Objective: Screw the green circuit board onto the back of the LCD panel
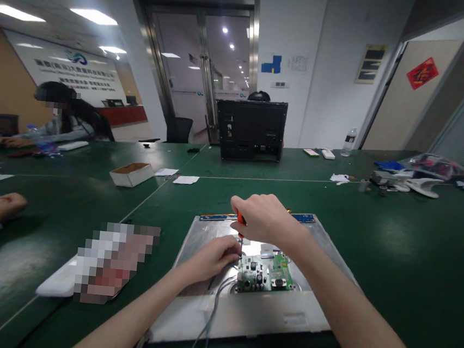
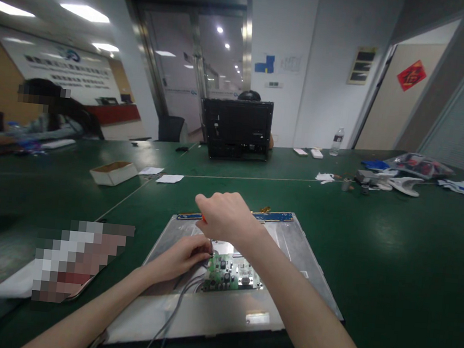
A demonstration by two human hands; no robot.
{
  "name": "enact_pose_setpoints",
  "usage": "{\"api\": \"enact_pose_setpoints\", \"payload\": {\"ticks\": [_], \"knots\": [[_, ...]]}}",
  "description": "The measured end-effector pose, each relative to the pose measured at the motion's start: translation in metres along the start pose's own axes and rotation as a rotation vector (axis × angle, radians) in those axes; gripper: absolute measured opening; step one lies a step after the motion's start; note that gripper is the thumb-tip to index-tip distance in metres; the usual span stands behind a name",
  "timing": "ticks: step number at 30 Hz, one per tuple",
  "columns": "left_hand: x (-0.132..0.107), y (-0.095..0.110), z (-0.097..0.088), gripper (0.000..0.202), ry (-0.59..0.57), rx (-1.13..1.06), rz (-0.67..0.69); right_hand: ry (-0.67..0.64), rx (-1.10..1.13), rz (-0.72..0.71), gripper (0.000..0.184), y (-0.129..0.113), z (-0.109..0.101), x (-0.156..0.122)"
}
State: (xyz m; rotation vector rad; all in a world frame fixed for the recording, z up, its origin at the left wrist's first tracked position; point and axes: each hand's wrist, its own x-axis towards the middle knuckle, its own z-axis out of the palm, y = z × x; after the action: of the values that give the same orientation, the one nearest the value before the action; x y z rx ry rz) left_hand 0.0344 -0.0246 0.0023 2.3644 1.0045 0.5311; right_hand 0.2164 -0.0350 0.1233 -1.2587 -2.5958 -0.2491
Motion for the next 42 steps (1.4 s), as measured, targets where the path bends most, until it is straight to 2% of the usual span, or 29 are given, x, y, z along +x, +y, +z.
{"api": "enact_pose_setpoints", "payload": {"ticks": [12,22,33,42], "knots": [[-0.001,-0.001,0.002,0.01,0.007,-0.001,0.012,-0.011,0.04,-0.057,0.017,-0.002,-0.002,-0.003],[-0.001,0.001,0.0,0.008,0.0,0.014,0.007,-0.017,0.02,-0.021,0.016,-0.002,-0.002,0.0],[-0.003,0.0,-0.001,0.005,0.011,0.003,-0.005,0.04,0.039,0.073,0.014,0.013,-0.008,-0.002],[-0.002,0.002,-0.001,0.007,-0.007,0.006,-0.005,0.031,0.048,0.041,0.014,0.011,-0.006,-0.001]]}}
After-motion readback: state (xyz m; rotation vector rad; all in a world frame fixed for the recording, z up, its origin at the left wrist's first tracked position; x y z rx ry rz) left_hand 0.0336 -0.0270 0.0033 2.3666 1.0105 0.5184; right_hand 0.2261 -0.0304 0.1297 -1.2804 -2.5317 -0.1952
